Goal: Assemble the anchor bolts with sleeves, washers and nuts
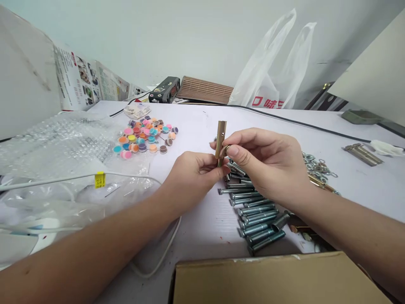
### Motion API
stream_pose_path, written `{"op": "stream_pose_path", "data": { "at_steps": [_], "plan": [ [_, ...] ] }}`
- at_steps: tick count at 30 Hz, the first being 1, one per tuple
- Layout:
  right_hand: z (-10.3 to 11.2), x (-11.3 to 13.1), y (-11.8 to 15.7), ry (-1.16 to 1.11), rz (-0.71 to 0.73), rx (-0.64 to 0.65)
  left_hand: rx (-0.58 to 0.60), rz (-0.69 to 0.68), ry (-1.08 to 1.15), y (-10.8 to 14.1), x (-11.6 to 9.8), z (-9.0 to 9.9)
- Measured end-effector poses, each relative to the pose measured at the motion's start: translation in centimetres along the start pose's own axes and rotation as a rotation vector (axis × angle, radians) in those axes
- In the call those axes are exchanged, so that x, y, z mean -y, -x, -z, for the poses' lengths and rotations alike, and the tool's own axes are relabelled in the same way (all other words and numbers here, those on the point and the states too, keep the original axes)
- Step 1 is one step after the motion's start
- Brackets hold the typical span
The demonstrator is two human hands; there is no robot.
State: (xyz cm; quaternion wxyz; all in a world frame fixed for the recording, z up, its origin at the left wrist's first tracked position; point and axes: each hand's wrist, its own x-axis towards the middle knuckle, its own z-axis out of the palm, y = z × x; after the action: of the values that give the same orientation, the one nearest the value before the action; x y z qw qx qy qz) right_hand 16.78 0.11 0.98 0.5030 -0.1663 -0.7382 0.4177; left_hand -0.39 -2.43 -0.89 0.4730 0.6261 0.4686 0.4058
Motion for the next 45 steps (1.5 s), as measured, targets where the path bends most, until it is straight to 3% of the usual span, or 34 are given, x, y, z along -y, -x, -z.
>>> {"op": "stream_pose_path", "data": {
  "at_steps": [14,36,45],
  "plan": [
    [0.4,-0.3,0.9,0.162,0.095,0.012,-0.029,-0.018,-0.085,0.1,-0.1,0.2],
    [0.5,-0.3,1.5,0.212,0.027,-0.005,-0.029,-0.079,-0.253,0.4,0.0,0.8],
    [0.8,1.3,0.4,0.313,0.123,-0.125,-0.009,-0.01,-0.069,0.3,-0.1,0.6]
  ]
}}
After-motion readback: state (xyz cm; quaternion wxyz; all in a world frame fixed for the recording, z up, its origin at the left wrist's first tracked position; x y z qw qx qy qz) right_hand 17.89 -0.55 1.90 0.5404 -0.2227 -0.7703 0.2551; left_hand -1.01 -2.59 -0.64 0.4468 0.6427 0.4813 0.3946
